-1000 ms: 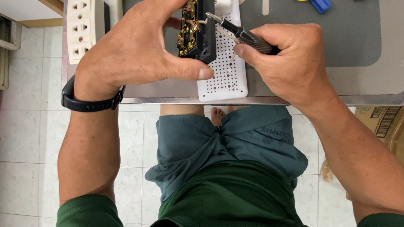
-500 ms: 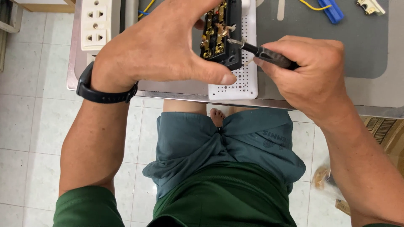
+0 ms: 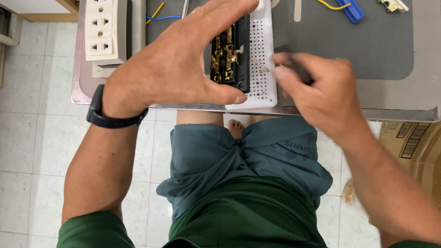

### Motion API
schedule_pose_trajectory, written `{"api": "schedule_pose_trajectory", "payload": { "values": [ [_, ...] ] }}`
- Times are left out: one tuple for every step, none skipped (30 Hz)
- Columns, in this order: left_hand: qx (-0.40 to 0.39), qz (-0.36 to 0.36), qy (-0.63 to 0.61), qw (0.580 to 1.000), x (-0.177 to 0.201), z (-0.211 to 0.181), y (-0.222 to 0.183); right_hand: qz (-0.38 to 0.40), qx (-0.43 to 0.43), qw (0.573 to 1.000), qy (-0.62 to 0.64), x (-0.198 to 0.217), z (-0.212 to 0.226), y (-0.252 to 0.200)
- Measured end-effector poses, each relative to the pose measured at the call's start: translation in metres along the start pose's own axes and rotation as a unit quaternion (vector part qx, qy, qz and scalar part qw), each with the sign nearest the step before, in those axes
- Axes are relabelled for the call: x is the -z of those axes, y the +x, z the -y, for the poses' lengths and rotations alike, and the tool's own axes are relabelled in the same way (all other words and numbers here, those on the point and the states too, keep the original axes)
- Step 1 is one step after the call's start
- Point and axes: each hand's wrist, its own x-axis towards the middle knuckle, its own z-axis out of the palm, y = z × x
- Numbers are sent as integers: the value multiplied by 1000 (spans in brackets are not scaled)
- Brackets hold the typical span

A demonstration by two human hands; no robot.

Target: Wiring an electrical component by inserting wires into terminals and tightening them with a screwdriver.

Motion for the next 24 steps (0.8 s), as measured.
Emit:
{"api": "schedule_pose_trajectory", "payload": {
  "values": [
    [-1, -1, -1, 1000, -1, -1, 1, 0, 0, 1000, -1, -3, 3, -12],
    [12, -3, 24, 1000, -1, -3, 1, -64, -76, 991, 92, -7, 7, -24],
    [25, -6, 48, 998, -2, -4, 1, -124, -150, 964, 184, -11, 10, -36],
    [26, -8, 48, 998, -1, -3, 3, -122, -149, 964, 183, -11, 16, -41],
    [-9, -13, 73, 997, 0, -2, 5, -114, -192, 948, 229, -11, 22, -49],
    [-44, -18, 98, 994, 0, -2, 8, -105, -235, 927, 273, -11, 29, -57],
    [-49, -13, 97, 994, 1, -4, 10, -111, -238, 925, 274, -13, 29, -56],
    [-71, -14, 133, 988, 2, -7, 13, -51, -285, 910, 297, -14, 28, -56],
    [-96, -16, 169, 981, 4, -11, 18, 8, -328, 889, 319, -14, 28, -55],
    [-104, -13, 169, 980, 2, -11, 20, -1, -329, 889, 320, -17, 29, -57],
    [-106, -24, 214, 971, 2, -10, 20, 0, -330, 862, 384, -20, 30, -58],
    [-107, -37, 259, 959, 1, -10, 19, 2, -329, 831, 448, -24, 31, -59],
    [-108, -37, 260, 959, 1, -9, 17, 1, -328, 832, 447, -25, 33, -59],
    [-93, -31, 254, 962, 0, -8, 15, 3, -342, 811, 475, -26, 35, -60],
    [-75, -22, 247, 966, 0, -8, 12, 6, -356, 787, 504, -28, 37, -61],
    [-75, -20, 249, 965, 1, -9, 10, 6, -355, 786, 506, -30, 38, -61],
    [-72, -10, 221, 972, 2, -10, 9, -10, -364, 755, 545, -32, 40, -61],
    [-70, 0, 193, 979, 3, -11, 8, -27, -371, 723, 583, -33, 41, -61],
    [-74, 2, 195, 978, 5, -16, 9, -31, -368, 722, 584, -35, 45, -61],
    [-48, 17, 175, 983, 7, -20, 9, -32, -385, 694, 607, -36, 49, -61],
    [-19, 31, 155, 987, 9, -25, 9, -31, -401, 664, 630, -38, 53, -62],
    [-21, 33, 157, 987, 9, -25, 9, -33, -400, 664, 631, -43, 48, -66],
    [-35, 31, 152, 987, 9, -23, 8, -45, -402, 640, 653, -50, 43, -70],
    [-49, 29, 148, 987, 9, -22, 7, -58, -404, 616, 674, -57, 38, -74]
  ]
}}
